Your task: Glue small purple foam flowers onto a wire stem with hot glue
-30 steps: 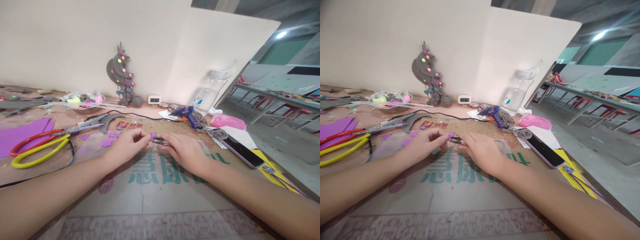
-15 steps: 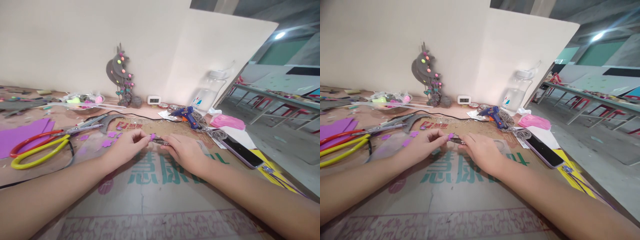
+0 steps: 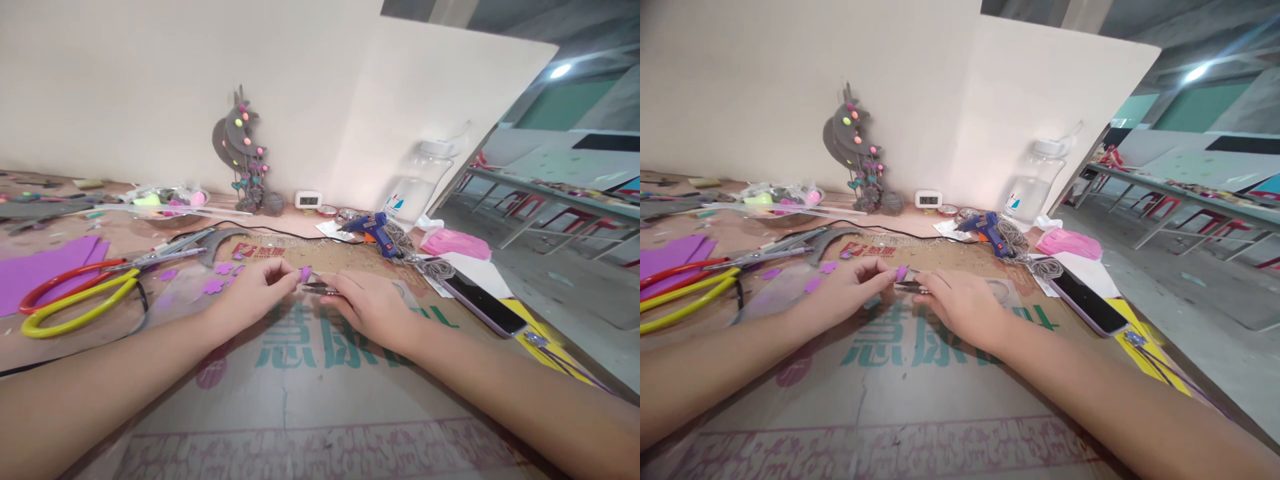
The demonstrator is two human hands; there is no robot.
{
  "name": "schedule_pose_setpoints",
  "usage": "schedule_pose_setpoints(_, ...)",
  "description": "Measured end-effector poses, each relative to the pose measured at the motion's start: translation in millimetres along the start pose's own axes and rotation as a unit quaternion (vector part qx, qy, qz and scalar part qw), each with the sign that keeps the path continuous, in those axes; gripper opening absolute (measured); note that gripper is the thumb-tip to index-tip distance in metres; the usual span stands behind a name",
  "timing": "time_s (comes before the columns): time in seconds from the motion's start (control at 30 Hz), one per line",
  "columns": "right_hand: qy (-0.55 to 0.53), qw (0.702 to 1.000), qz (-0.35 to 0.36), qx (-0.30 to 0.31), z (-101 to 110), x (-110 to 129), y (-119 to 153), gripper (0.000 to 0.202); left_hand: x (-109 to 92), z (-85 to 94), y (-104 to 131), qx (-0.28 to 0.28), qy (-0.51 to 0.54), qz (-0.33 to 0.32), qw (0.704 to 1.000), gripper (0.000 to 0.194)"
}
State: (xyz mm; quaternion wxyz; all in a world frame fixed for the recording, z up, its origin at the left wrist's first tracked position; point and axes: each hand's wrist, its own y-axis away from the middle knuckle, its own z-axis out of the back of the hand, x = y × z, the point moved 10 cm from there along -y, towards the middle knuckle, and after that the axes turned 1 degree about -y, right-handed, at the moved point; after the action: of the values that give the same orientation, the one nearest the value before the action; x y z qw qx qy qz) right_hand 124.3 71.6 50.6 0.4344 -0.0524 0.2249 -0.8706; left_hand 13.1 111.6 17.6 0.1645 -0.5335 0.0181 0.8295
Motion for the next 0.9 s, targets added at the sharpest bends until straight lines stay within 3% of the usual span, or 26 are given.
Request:
schedule_pose_setpoints(0.13, -0.028, 0.997, 0.066, -0.014, 5.9, 16.0, 1.5, 0.032, 0.0, 2.7, -0.6, -0.007, -0.005, -0.003, 1.0, 0.029)
schedule_pose_setpoints(0.4, -0.095, 0.991, 0.076, 0.053, -4.6, 20.2, 1.6, 0.041, 3.2, 4.0, -2.5, -0.014, -0.002, -0.011, 1.0, 0.03)
schedule_pose_setpoints(0.6, -0.22, 0.969, -0.113, 0.023, -4.1, -11.3, -2.7, 0.026, -2.4, -0.2, -0.8, -0.001, -0.006, -0.018, 1.0, 0.029)
schedule_pose_setpoints(0.8, -0.412, 0.883, -0.225, 0.025, -20.2, -26.5, -0.8, 0.025, -18.3, -4.2, 6.0, 0.005, -0.051, -0.045, 0.998, 0.027)
schedule_pose_setpoints(0.9, -0.452, 0.848, -0.276, 0.027, -28.7, -31.0, 4.4, 0.022, -22.0, -9.7, 8.7, 0.022, -0.089, -0.068, 0.993, 0.024)
